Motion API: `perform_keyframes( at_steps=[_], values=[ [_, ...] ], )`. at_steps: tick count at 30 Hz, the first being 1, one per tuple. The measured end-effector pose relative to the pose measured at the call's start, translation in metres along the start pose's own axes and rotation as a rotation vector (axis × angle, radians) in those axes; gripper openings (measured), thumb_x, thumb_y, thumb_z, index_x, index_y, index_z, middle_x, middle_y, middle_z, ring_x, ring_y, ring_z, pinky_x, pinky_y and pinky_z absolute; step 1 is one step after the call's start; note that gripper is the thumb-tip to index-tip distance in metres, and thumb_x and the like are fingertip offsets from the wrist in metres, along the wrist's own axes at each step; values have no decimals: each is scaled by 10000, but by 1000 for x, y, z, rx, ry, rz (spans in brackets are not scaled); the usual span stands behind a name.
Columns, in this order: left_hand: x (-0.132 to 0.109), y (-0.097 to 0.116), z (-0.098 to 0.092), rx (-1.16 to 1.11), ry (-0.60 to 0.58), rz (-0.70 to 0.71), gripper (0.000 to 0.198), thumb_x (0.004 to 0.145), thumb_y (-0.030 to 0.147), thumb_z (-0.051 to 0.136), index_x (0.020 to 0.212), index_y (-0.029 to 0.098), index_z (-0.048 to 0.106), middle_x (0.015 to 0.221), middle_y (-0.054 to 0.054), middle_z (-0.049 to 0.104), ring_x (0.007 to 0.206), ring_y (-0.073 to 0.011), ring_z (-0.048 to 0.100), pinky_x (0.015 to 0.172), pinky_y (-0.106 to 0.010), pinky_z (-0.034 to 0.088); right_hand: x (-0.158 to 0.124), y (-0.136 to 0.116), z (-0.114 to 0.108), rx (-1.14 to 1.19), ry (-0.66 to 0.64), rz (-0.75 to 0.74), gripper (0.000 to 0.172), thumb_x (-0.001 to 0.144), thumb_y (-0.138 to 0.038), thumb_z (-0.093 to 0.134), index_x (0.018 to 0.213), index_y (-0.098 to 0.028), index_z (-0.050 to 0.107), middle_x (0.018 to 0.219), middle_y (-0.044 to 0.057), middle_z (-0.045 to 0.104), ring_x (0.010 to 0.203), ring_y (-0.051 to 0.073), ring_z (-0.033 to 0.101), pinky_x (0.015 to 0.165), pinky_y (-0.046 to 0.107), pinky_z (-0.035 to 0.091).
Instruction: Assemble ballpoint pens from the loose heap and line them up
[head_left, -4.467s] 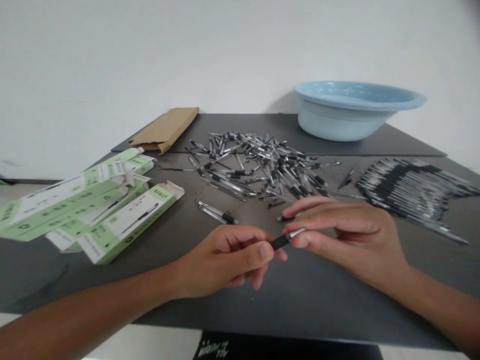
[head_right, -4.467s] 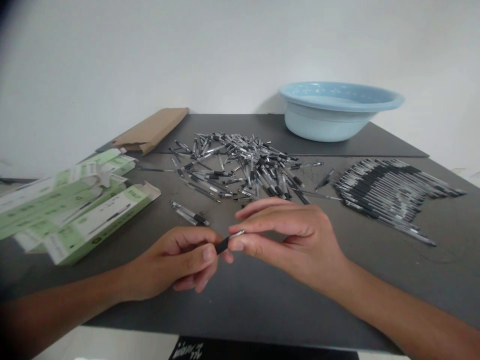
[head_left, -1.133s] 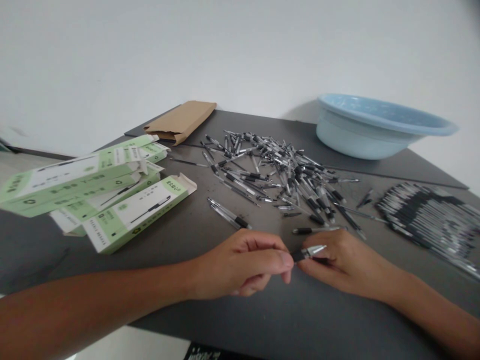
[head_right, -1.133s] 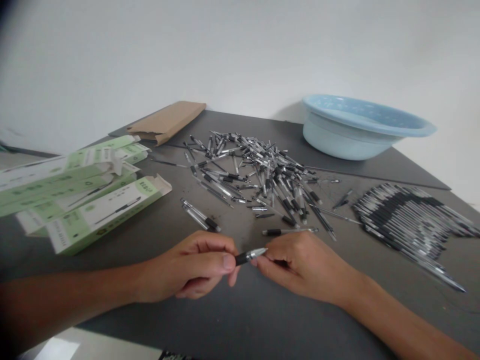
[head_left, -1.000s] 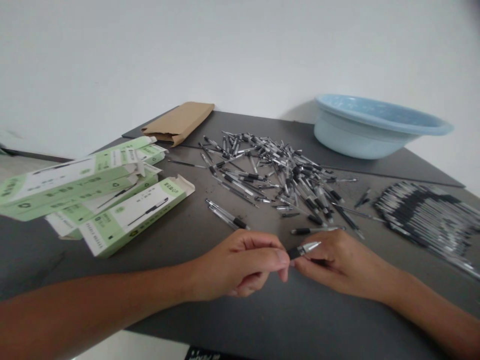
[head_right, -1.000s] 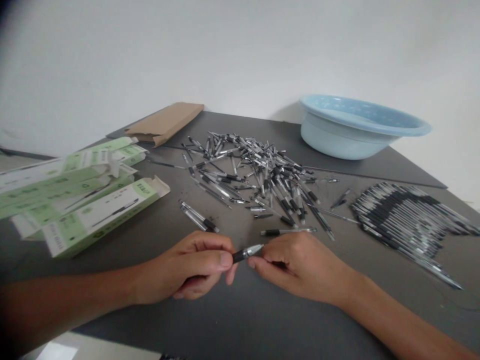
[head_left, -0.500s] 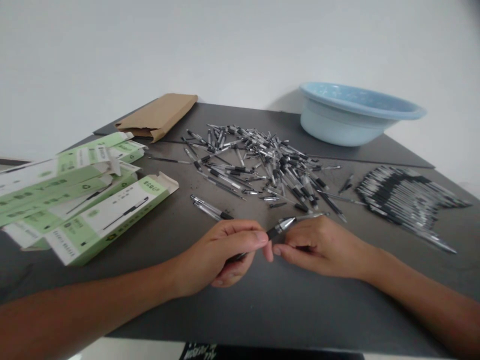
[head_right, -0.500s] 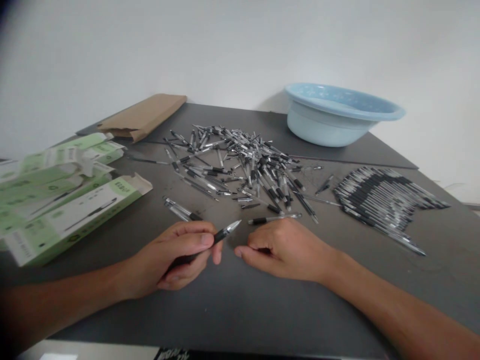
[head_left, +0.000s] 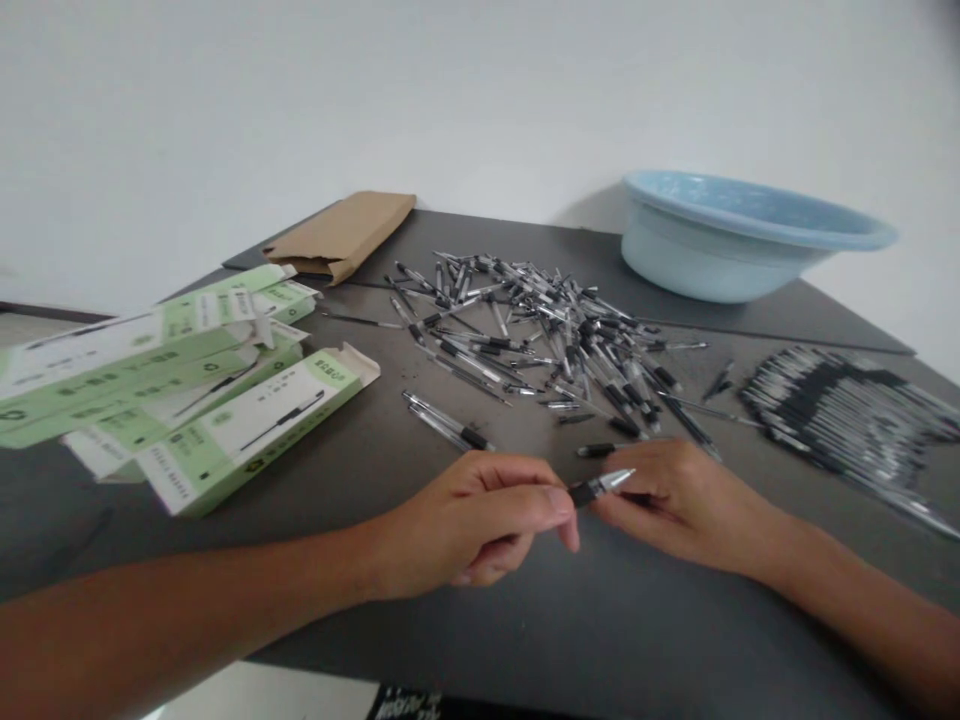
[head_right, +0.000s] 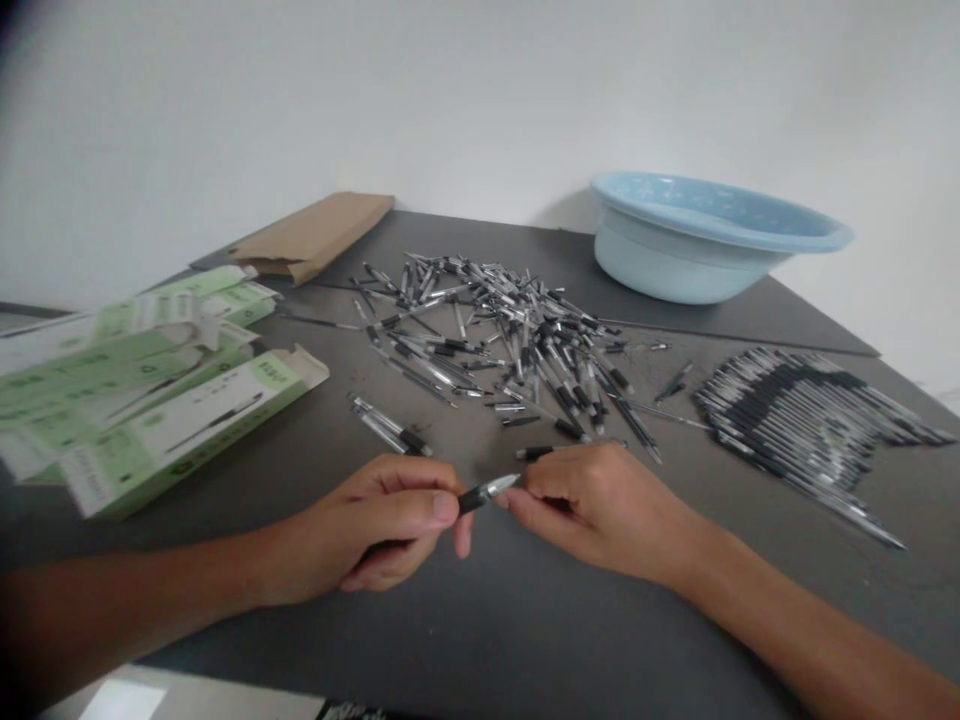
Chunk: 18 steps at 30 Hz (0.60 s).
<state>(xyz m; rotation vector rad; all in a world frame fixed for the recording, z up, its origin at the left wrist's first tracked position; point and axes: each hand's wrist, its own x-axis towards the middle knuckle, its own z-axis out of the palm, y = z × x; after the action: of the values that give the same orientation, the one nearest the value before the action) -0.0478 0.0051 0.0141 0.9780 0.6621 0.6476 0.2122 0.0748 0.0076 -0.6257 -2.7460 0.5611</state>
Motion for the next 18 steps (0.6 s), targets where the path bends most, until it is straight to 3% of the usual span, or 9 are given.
perform_keyframes(
  at_steps=[5,9,12,15,18],
  values=[
    [2,-1,-1,-6,-32,5,247,1019,380,646,892,171,680,462,111,425,357,-69,300,375,-169,267,-3,7,-5,25,160,113,346,1089,-354,627,776,-215,666,657,-23,623,576,107,616,561,252,436],
    [3,-5,0,-48,-51,40,255,1002,402,685,868,186,676,443,113,413,354,-80,290,361,-185,248,-5,12,-17,-59,249,153,173,1050,-404,683,983,-264,760,813,8,751,669,156,708,594,264,533],
    [4,-7,1,-74,-58,51,296,955,464,759,866,191,687,450,110,433,372,-83,312,368,-184,256,-3,17,-29,-187,349,182,225,1011,-476,717,1134,-295,770,953,39,785,713,190,719,554,293,541],
    [5,-7,1,-92,-56,61,357,898,519,815,839,190,689,458,106,441,387,-80,327,380,-182,260,10,22,-42,-275,307,187,325,1010,-529,694,1244,-318,773,1166,68,799,857,241,758,623,342,587],
    [5,-7,1,-76,-48,78,377,865,538,837,829,189,699,469,98,458,404,-83,360,393,-183,286,37,26,-53,-375,142,113,344,1025,-518,673,1270,-309,793,1180,74,820,952,279,783,747,394,612]
  ],
)
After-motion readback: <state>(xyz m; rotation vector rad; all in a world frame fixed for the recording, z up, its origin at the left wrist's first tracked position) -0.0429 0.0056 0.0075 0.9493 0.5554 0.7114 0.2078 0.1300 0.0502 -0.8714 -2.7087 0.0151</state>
